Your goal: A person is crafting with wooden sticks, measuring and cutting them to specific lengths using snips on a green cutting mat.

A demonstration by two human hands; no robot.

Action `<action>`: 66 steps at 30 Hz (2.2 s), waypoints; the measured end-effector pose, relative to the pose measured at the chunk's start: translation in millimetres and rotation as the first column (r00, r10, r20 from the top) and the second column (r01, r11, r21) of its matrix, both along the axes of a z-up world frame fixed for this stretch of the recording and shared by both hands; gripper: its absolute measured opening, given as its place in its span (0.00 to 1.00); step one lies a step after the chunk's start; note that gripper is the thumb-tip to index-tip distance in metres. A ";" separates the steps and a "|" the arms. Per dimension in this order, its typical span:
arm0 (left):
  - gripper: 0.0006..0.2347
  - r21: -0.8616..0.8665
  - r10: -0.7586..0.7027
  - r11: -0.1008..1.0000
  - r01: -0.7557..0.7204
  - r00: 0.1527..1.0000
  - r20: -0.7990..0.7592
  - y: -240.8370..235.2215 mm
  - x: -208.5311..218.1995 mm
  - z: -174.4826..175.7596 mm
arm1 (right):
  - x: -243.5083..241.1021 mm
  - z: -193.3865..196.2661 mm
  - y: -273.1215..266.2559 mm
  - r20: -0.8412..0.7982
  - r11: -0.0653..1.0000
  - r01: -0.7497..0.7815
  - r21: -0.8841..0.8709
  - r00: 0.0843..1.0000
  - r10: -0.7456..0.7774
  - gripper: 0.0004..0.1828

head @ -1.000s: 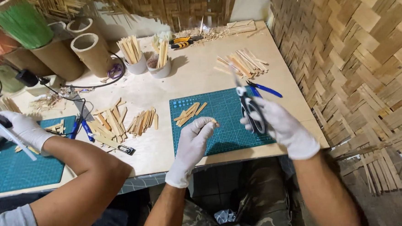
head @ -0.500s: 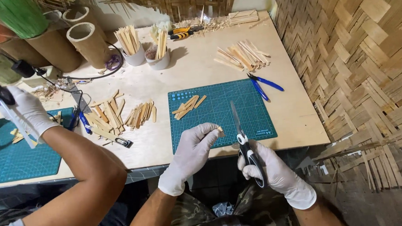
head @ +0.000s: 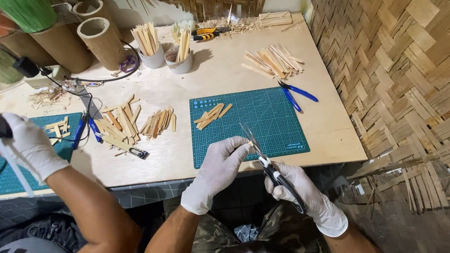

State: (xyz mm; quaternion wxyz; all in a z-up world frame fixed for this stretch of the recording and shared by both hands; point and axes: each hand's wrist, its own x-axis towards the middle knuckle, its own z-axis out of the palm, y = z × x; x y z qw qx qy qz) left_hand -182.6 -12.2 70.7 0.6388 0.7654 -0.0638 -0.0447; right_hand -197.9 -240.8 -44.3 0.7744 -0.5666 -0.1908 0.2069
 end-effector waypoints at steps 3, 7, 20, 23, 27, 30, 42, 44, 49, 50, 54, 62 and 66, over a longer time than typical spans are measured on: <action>0.06 -0.001 0.012 1.000 -0.012 1.000 -0.014 -1.2 -1.0 1.0 | 1.1 -9.3 -6.3 0.011 0.997 0.042 -0.065 0.999 -0.041 0.39; 0.07 0.007 0.013 1.000 -0.012 0.999 -0.047 0.6 -0.8 -1.3 | 9.2 -37.2 -10.5 -0.013 0.995 0.056 -0.087 0.998 -0.057 0.39; 0.08 0.038 -0.010 0.999 0.016 0.990 -0.142 -0.4 -3.8 9.5 | 8.4 -31.2 -13.7 -0.044 0.986 0.057 -0.155 0.997 -0.065 0.40; 0.08 0.039 -0.018 0.999 0.024 0.989 -0.147 -2.1 -3.2 10.2 | 5.2 -11.5 -12.8 -0.002 0.976 0.058 -0.210 0.998 -0.059 0.39; 0.08 0.044 -0.031 0.998 0.038 0.987 -0.158 -3.2 -1.4 10.6 | 6.5 -4.6 -10.5 0.030 0.963 0.072 -0.258 0.997 -0.067 0.40; 0.08 0.061 -0.028 0.997 0.039 0.984 -0.174 -5.0 -1.1 13.6 | 5.6 -4.3 -7.9 0.013 0.964 0.080 -0.254 0.997 -0.080 0.41; 0.07 0.031 -0.012 0.999 0.019 0.981 -0.196 -9.1 11.8 17.5 | 13.1 9.1 -2.0 0.031 0.943 0.181 -0.279 0.983 -0.179 0.33; 0.07 0.027 -0.017 0.999 0.023 0.981 -0.193 -9.3 16.7 14.3 | 16.7 1.5 -3.2 0.037 0.937 0.197 -0.288 0.980 -0.195 0.31; 0.07 0.015 -0.036 0.999 0.040 0.979 -0.201 -8.2 25.2 9.4 | 24.9 -2.9 0.7 0.034 0.938 0.206 -0.278 0.978 -0.205 0.29; 0.07 0.014 -0.036 0.999 0.039 0.979 -0.202 -7.7 26.4 7.9 | 22.9 4.7 1.9 0.029 0.935 0.215 -0.281 0.976 -0.215 0.29; 0.07 0.011 -0.036 0.999 0.039 0.978 -0.207 -7.4 30.5 10.7 | 18.1 30.1 5.4 0.027 0.921 0.228 -0.315 0.972 -0.231 0.31; 0.06 0.031 -0.036 0.999 0.043 0.979 -0.200 -7.2 36.9 21.3 | 39.9 35.5 12.1 0.062 0.937 0.183 -0.298 0.983 -0.172 0.30; 0.08 0.049 -0.033 0.998 0.044 0.981 -0.193 -10.4 35.7 48.8 | 45.8 53.7 18.2 0.062 0.947 0.179 -0.265 0.984 -0.169 0.28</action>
